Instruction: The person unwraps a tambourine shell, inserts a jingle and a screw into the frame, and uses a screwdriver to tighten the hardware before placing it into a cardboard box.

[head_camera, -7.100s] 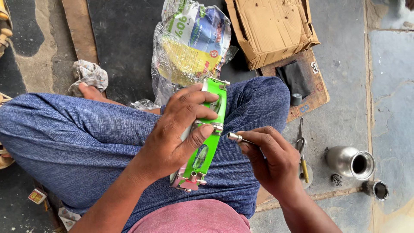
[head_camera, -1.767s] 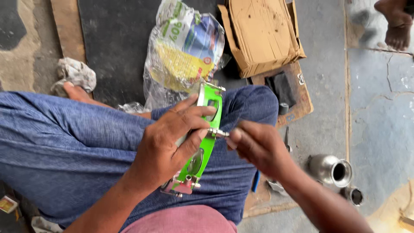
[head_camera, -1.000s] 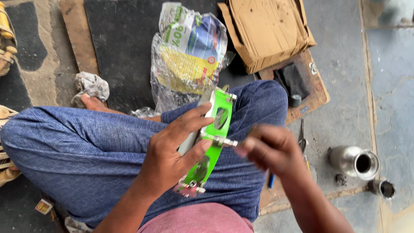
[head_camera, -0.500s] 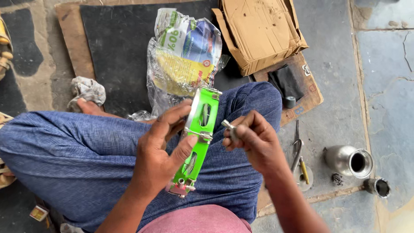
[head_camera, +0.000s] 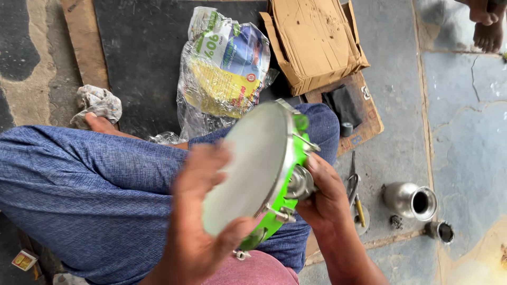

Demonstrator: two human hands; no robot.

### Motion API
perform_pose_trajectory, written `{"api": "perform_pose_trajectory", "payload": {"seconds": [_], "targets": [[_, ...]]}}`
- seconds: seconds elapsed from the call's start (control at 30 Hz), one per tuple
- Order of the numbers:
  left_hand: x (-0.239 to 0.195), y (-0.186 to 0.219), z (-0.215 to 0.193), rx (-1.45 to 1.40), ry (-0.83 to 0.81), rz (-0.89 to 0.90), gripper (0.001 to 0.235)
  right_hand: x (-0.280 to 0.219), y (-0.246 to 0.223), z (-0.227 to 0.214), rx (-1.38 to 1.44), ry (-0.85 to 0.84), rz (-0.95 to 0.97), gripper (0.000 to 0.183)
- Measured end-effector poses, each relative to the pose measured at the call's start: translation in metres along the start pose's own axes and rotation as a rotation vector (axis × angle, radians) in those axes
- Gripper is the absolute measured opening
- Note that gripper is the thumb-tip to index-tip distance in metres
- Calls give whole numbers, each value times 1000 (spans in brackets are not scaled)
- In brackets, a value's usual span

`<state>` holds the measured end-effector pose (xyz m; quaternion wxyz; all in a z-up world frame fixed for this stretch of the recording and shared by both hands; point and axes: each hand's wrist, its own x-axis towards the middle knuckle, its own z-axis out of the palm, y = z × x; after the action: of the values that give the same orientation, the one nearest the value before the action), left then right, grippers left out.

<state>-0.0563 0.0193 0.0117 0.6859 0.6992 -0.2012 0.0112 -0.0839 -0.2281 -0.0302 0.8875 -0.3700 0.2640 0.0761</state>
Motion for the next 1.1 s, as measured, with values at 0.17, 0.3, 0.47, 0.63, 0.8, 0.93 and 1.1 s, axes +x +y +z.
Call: {"api": "perform_pose_trajectory", "payload": {"seconds": [0.17, 0.3, 0.47, 0.63, 0.8, 0.93, 1.1], "targets": [[-17, 0, -9, 139, -98, -121, 109, -10, 3, -4, 51, -111, -204, 19], [-35, 5, -15, 79, 309, -247, 109, -13, 18, -2, -109, -112, -239, 19], [-30, -19, -11, 524, -84, 51, 111, -16, 24, 12, -318, -47, -185, 31], [-15, -14, -19, 198, -1, 59, 97, -28, 28, 13, -461, -130, -111, 34], [11, -22, 11, 319, -186, 162, 105, -30, 19, 12, -757, -278, -182, 30], [6, -23, 12, 296, -158, 115, 98, -42, 1, 2, -787, -88, -278, 28], [6, -23, 13, 239, -144, 111, 88, -55, 10, 16, -726, -40, -593, 42]]}}
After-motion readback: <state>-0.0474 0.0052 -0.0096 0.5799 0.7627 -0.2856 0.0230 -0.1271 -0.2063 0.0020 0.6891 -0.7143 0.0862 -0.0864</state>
